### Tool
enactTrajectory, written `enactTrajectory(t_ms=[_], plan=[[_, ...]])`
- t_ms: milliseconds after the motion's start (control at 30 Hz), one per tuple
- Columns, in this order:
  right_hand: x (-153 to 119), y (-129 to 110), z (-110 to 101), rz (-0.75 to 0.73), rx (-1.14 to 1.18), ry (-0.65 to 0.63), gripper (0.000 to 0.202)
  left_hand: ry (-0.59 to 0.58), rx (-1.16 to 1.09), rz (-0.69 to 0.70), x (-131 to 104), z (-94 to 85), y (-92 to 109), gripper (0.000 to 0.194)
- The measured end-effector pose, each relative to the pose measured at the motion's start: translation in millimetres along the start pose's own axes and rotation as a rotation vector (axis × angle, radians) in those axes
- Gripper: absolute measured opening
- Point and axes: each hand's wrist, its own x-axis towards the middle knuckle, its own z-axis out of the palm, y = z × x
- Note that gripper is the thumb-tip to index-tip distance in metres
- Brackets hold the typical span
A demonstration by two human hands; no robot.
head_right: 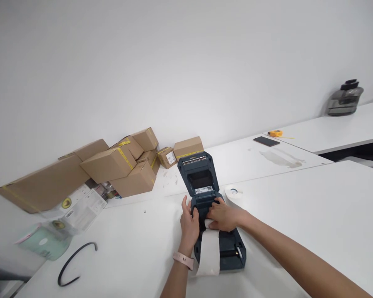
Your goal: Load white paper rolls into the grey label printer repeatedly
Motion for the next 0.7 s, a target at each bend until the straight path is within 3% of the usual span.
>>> enactTrajectory(t_ms=[100, 167, 300, 400, 500, 600, 700], plan=[[-9, -1, -25, -0.05, 0.098, -0.083, 0.021, -0.005, 0.006, 0.008, 0, 0.6, -1, 0.063], [-23, 2, -46, -0.046, 0.319, -0.079, 0.027, -0.002, 0.002, 0.002, 1, 0.8, -1, 0.062], [-79, 28, -72, 0.069, 0.889, 0.096, 0.046, 0.027, 0.001, -0.024, 0, 1.6, -1, 0.06], [-133, 65, -61, 0.271, 1.035, 0.332, 0.062, 0.037, -0.009, -0.008, 0, 2.3, -3, 0.058], [-170, 98, -35, 0.449, 1.009, 0.406, 0.057, 0.049, -0.029, 0.002, -1, 2.7, -5, 0.056], [-179, 112, -11, 0.492, 0.925, 0.396, 0.048, 0.052, -0.056, -0.022, -2, 2.7, -5, 0.056], [-164, 111, 5, 0.49, 0.893, 0.361, 0.041, 0.038, -0.046, -0.024, -2, 2.6, -3, 0.053]])
